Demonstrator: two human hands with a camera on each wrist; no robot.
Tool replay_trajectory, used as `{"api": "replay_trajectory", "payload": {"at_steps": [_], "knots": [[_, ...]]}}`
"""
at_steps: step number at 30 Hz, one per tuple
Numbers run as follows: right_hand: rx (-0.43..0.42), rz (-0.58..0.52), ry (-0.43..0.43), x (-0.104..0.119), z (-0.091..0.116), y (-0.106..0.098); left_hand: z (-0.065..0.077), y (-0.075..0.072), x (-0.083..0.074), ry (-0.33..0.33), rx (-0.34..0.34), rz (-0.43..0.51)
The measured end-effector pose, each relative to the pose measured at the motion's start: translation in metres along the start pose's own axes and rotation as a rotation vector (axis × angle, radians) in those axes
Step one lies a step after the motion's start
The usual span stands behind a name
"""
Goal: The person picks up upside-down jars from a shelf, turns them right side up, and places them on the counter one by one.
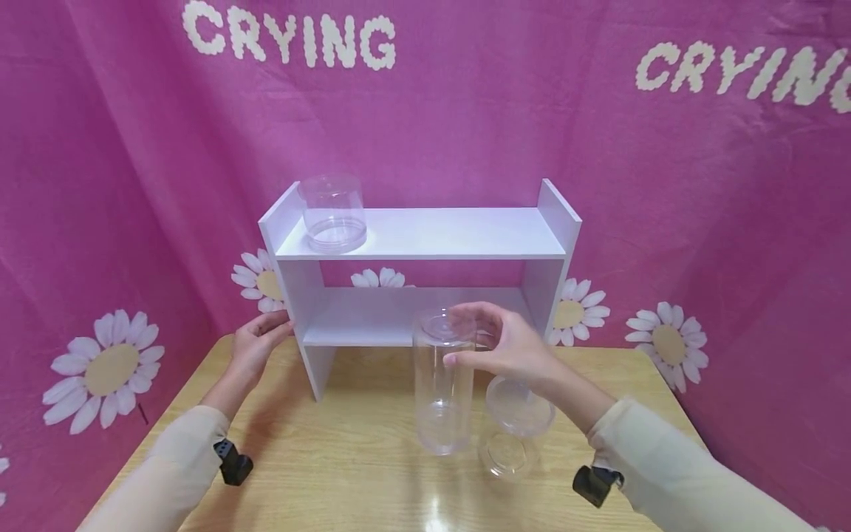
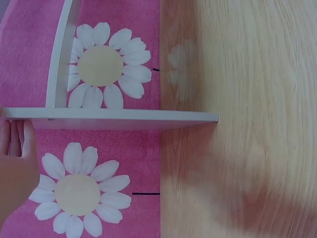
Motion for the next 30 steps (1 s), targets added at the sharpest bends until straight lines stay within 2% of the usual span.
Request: {"api": "replay_trajectory", "payload": {"at_steps": [6, 11, 18, 22, 25, 30], "knots": [[-0.001, -0.06, -0.016, -0.009, 0.002, 0.003, 0.012, -0.001, 0.009, -0.022, -0.02, 0.077], [0.006, -0.126, -0.044, -0.012, 0.005, 0.006, 0.03, -0.008, 0.015, -0.057, -0.027, 0.081], [-0.053, -0.192, -0.087, -0.018, 0.008, 0.007, 0.054, -0.003, 0.009, -0.035, -0.043, 0.109], [-0.1, -0.219, -0.076, -0.028, 0.007, 0.007, 0.069, 0.007, -0.001, 0.035, 0.008, 0.092], [-0.105, -0.261, -0.068, -0.034, 0.006, 0.009, 0.076, 0.016, -0.006, 0.088, 0.078, 0.053], [-0.082, -0.355, -0.1, -0.042, 0.003, 0.013, 0.083, 0.034, -0.014, 0.171, 0.21, 0.05]]}}
Point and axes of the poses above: each hand's wrist, its own z-axis away from the middle knuckle, its own y-axis out of the palm, x = y × z, the point moved 5 cm from there along -z, towards the middle knuckle, and after that the axes turned 14 degrees about y, right-handed, at the moved point
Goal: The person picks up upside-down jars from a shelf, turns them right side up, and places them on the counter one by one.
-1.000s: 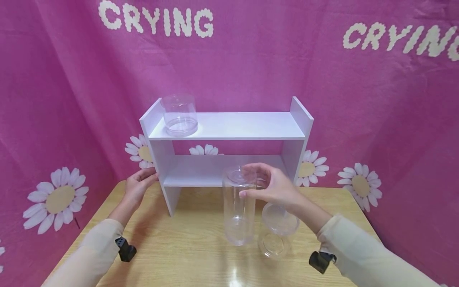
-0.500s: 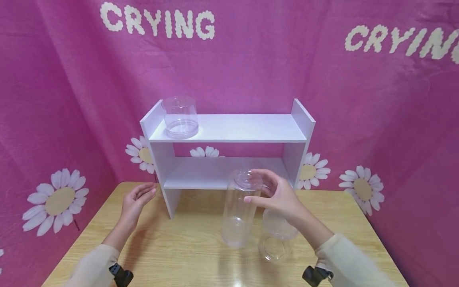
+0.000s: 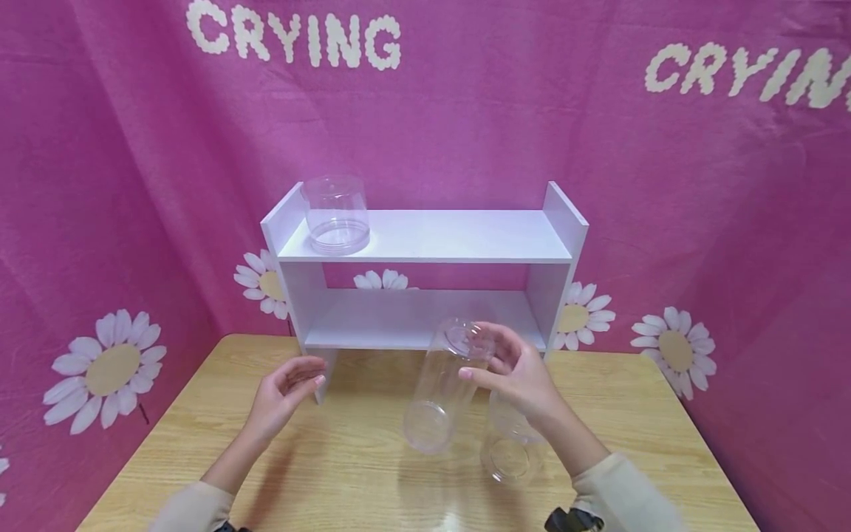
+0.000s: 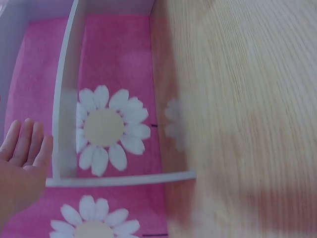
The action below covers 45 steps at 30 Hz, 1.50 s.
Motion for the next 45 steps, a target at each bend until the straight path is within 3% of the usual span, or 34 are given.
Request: {"api": "replay_trajectory", "payload": {"at_steps": [4, 9, 16, 26, 31, 45], "knots": [[0.016, -0.043, -0.023, -0.005, -0.003, 0.003, -0.001, 0.016, -0.004, 0.085, 0.1, -0.018], [0.022, -0.058, 0.019, -0.014, -0.006, 0.008, 0.002, 0.035, -0.006, 0.146, 0.21, -0.088], [0.027, -0.047, 0.059, -0.018, -0.011, 0.017, 0.005, 0.057, -0.01, 0.096, 0.336, -0.102], [0.052, -0.085, 0.073, -0.017, -0.016, 0.03, 0.009, 0.076, -0.009, 0.057, 0.472, -0.116], [0.054, -0.068, 0.072, -0.018, -0.019, 0.035, 0.012, 0.084, -0.009, 0.05, 0.504, -0.104], [0.038, -0.038, 0.114, -0.023, -0.019, 0.039, 0.019, 0.09, -0.009, 0.07, 0.504, -0.117]]}}
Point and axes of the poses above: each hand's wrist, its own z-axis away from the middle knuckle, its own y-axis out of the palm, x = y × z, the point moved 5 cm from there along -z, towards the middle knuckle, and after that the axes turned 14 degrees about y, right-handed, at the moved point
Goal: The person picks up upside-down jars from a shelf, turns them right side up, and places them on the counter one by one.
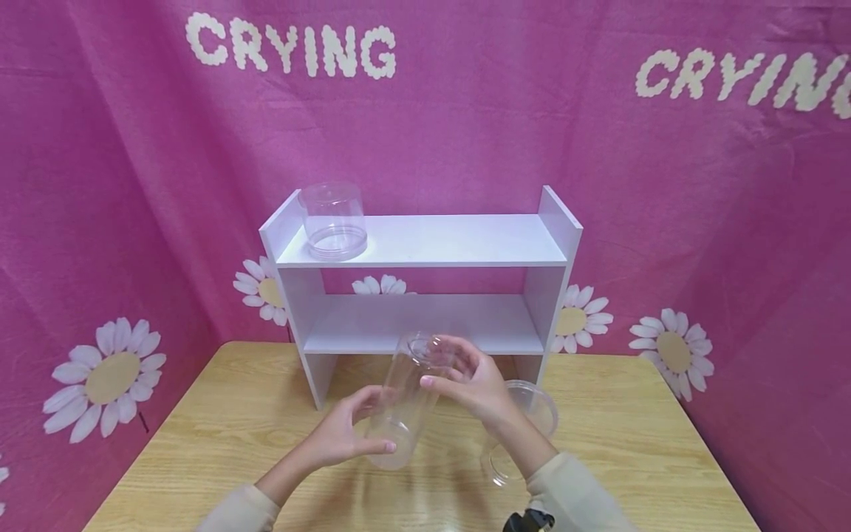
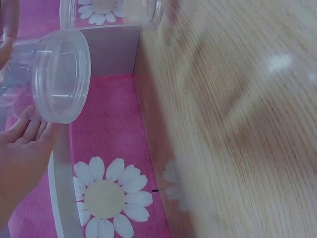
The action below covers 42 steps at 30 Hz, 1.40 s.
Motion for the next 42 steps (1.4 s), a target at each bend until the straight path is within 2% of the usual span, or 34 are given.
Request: {"api": "replay_trajectory", "payload": {"at_steps": [5, 9, 12, 15, 19, 22, 25, 29, 35, 37, 42], "knots": [[0.015, -0.009, -0.039, 0.003, 0.003, -0.001, -0.001, -0.002, -0.003, 0.033, -0.022, -0.022], [0.025, -0.013, -0.035, 0.003, 0.005, -0.004, 0.0, -0.006, -0.005, 0.02, -0.027, -0.063], [0.021, 0.01, -0.047, 0.001, 0.006, -0.008, 0.002, -0.009, -0.006, 0.01, -0.029, -0.121], [-0.004, 0.077, -0.108, 0.0, 0.008, -0.014, 0.003, -0.013, -0.008, 0.025, -0.025, -0.218], [-0.074, 0.235, -0.197, 0.001, 0.012, -0.02, 0.004, -0.016, -0.012, 0.044, -0.016, -0.365], [-0.142, 0.399, -0.278, 0.004, 0.014, -0.018, 0.003, -0.017, -0.017, 0.058, -0.002, -0.473], [-0.21, 0.603, -0.377, 0.01, 0.017, -0.01, 0.003, -0.018, -0.022, 0.07, 0.016, -0.581], [-0.231, 0.861, -0.484, 0.014, 0.019, 0.007, 0.002, -0.018, -0.028, 0.107, 0.034, -0.73], [-0.267, 1.224, -0.522, 0.006, 0.016, 0.03, 0.002, -0.018, -0.036, 0.184, 0.067, -0.955], [-0.273, 1.287, -0.529, 0.002, 0.013, 0.037, 0.002, -0.017, -0.039, 0.225, 0.069, -1.031], [-0.295, 1.349, -0.558, -0.008, 0.01, 0.052, 0.003, -0.013, -0.045, 0.314, 0.061, -1.2]]}}
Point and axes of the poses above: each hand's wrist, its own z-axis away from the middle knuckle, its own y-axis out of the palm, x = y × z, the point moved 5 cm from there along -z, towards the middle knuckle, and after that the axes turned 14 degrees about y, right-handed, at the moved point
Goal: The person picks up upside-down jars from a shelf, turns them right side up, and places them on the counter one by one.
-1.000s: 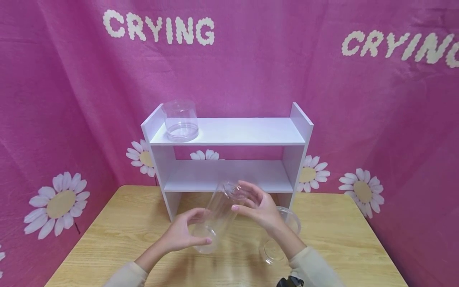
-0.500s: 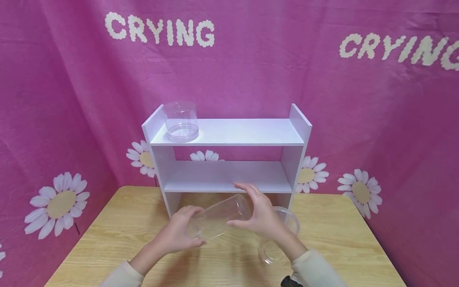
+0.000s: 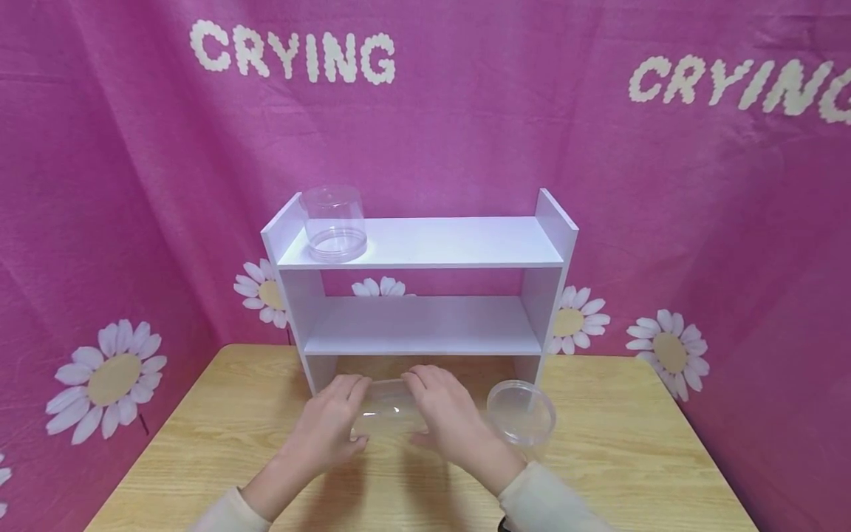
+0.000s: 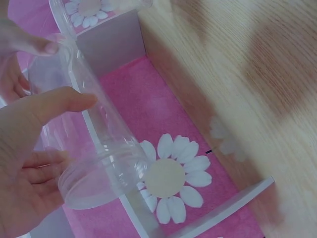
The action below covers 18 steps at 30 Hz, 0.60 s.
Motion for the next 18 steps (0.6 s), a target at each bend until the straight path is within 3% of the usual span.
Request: {"api": "replay_trajectory", "payload": {"at_steps": [6, 11, 14, 18], "knots": [[-0.035, 0.058, 0.039, 0.005, 0.003, 0.012, -0.001, 0.0, -0.01, 0.072, 0.018, -0.174], [-0.044, 0.041, 0.054, 0.005, 0.005, 0.016, 0.001, 0.001, -0.013, 0.092, 0.013, -0.251], [-0.052, 0.016, 0.052, 0.003, 0.006, 0.018, 0.003, 0.001, -0.012, 0.088, 0.012, -0.217], [-0.05, -0.032, 0.062, -0.002, 0.009, 0.023, 0.005, 0.0, -0.006, 0.051, 0.0, -0.033]]}}
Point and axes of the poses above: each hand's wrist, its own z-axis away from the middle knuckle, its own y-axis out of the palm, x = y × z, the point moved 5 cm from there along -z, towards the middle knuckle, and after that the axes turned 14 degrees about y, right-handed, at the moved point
